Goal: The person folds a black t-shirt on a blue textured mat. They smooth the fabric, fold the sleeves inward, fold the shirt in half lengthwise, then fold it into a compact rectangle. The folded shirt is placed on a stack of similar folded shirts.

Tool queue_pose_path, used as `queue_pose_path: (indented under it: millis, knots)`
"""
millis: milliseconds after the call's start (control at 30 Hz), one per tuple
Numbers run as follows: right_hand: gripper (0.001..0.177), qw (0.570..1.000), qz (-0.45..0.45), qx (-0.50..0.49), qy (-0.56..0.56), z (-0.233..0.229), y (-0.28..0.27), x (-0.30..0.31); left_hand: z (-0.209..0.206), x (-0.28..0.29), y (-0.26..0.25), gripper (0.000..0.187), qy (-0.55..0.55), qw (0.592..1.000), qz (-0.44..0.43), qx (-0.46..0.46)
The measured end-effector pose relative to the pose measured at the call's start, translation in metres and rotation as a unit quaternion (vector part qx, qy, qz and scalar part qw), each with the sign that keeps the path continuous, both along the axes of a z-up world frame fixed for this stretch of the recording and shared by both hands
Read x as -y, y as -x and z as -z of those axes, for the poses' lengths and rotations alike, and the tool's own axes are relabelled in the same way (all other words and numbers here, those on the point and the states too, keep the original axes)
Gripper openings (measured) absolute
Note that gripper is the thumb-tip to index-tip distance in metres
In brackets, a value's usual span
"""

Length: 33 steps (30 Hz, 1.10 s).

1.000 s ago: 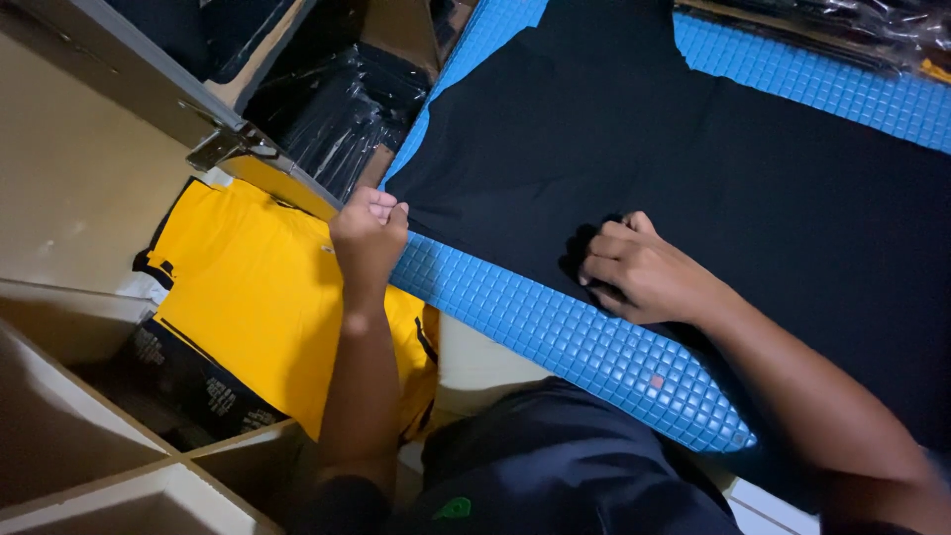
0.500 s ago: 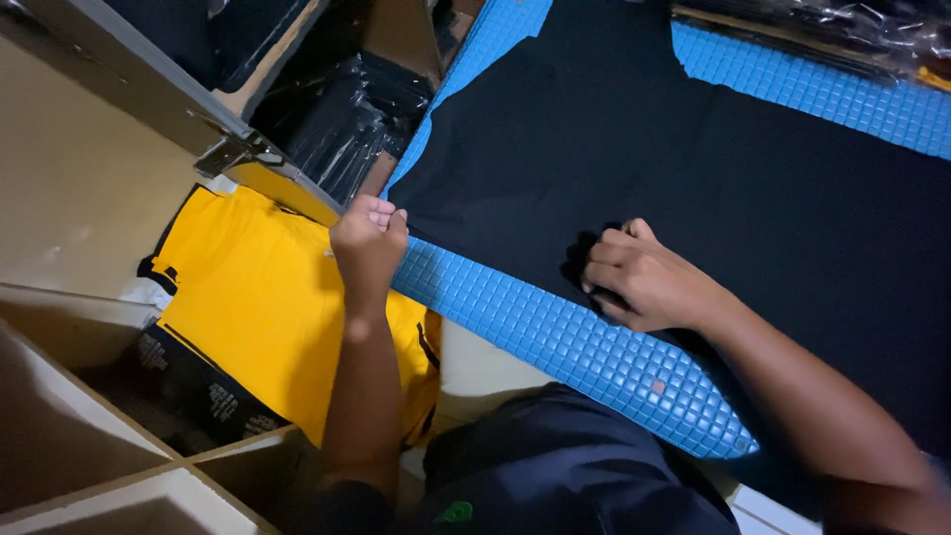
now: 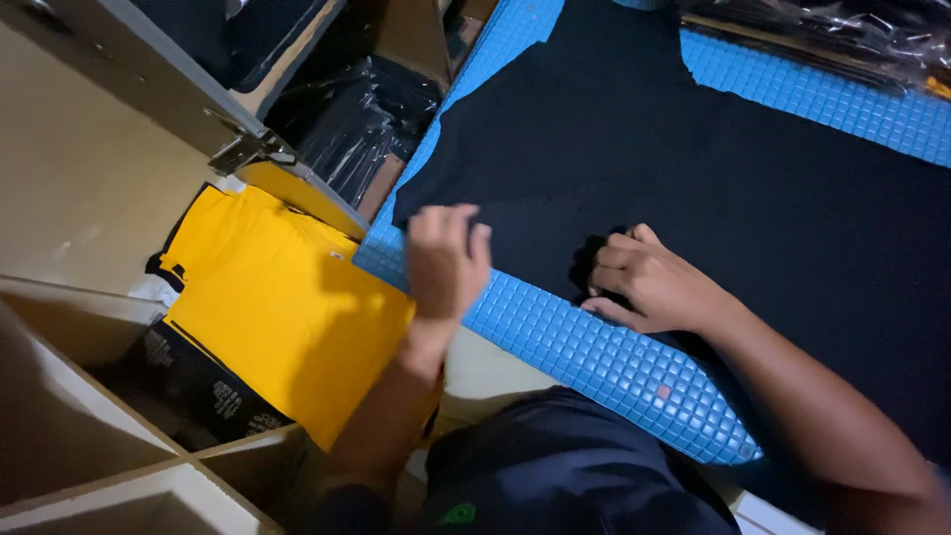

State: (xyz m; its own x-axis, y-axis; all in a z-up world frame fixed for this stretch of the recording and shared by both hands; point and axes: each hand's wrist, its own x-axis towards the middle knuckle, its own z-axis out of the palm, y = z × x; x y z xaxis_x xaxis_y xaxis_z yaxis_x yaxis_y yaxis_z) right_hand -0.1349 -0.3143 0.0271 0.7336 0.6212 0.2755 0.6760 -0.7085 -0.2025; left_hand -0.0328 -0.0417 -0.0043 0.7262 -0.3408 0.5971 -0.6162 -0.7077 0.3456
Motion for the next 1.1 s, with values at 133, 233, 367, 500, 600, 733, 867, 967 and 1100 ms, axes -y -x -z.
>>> queue_pose_path:
  millis: [133, 233, 367, 500, 600, 733, 867, 967, 1100]
  knots:
    - [0.031, 1.000, 0.005, 0.000, -0.018, 0.002, 0.001, 0.000, -0.011, 0.024, 0.035, 0.046, -0.022, 0.997, 0.059, -0.054]
    - [0.028, 1.000, 0.017, -0.007, -0.015, 0.004, 0.002, 0.001, -0.012, 0.029, 0.044, 0.052, -0.054, 0.993, 0.040, -0.100]
    - [0.027, 0.998, 0.035, -0.046, 0.008, -0.002, 0.003, -0.001, 0.000, 0.027, 0.037, 0.061, -0.088, 0.987, 0.020, -0.130]
    - [0.028, 0.997, 0.047, -0.058, 0.023, -0.005, 0.004, -0.002, -0.007, 0.021, 0.036, 0.071, -0.100, 0.986, 0.004, -0.135]
    - [0.030, 0.997, 0.053, -0.059, 0.025, -0.003, 0.004, -0.003, -0.017, 0.017, 0.033, 0.074, -0.118, 0.983, -0.004, -0.142]
    - [0.029, 0.996, 0.051, -0.065, 0.016, -0.010, 0.002, -0.002, -0.017, 0.015, 0.032, 0.076, -0.141, 0.977, 0.001, -0.161]
    - [0.030, 0.996, 0.074, -0.054, -0.009, -0.022, -0.006, 0.003, -0.018, 0.020, 0.032, 0.076, -0.147, 0.977, -0.003, -0.156]
    - [0.026, 0.993, 0.119, -0.007, -0.023, -0.027, -0.022, 0.000, -0.026, 0.033, 0.035, 0.074, -0.132, 0.982, 0.017, -0.137]
    - [0.031, 0.989, 0.088, 0.058, -0.099, -0.033, -0.043, -0.036, -0.028, 0.057, 0.041, 0.073, -0.121, 0.984, 0.068, -0.108]
